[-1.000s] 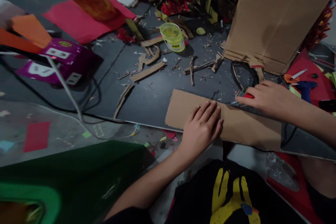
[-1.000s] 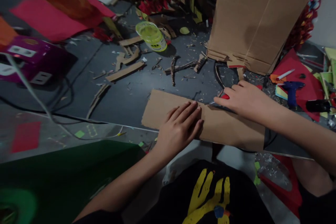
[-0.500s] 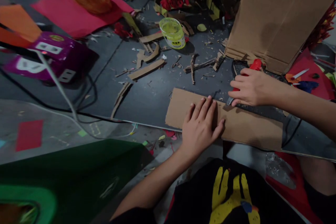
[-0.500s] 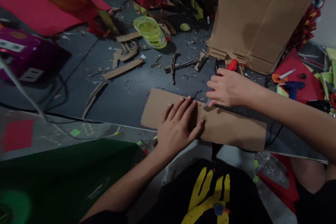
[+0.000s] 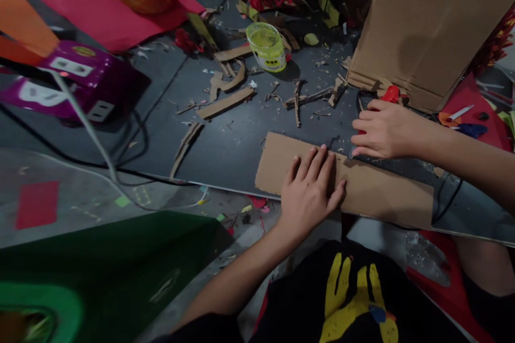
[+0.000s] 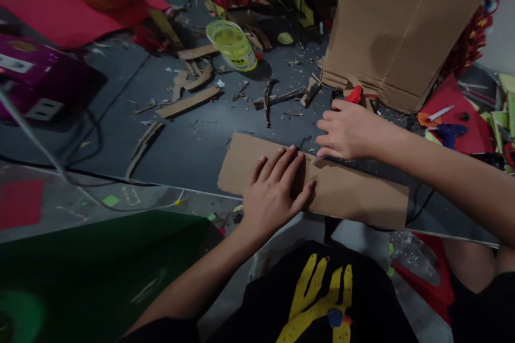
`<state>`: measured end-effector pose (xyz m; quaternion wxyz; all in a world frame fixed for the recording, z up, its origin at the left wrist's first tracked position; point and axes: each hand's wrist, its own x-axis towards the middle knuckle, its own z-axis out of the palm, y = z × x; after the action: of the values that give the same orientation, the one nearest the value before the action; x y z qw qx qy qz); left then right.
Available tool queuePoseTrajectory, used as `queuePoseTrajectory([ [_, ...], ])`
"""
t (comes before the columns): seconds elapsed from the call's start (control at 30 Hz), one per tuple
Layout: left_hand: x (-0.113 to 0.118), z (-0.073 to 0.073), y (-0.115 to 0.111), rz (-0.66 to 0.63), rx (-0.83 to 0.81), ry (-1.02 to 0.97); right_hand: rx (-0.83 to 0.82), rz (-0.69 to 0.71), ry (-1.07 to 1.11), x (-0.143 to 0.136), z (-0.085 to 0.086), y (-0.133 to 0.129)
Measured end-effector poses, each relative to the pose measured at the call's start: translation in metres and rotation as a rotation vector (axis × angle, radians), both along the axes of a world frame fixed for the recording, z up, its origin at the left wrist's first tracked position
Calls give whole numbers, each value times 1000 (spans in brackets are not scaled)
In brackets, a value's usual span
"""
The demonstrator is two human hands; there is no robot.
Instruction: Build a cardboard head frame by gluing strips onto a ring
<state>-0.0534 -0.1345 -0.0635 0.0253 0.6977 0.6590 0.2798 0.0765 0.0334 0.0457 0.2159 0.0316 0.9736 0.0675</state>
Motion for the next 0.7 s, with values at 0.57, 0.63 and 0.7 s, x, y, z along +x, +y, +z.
queuePoseTrajectory([
  [0.57,0,4,0,-1,-50,11,92,108,81,2,-5,3],
  [0.63,0,3,0,-1,-45,6,105,120,87,2,-5,3],
  [0.7,0,3,0,-1,-40,14,121,134,96,1,-4,2],
])
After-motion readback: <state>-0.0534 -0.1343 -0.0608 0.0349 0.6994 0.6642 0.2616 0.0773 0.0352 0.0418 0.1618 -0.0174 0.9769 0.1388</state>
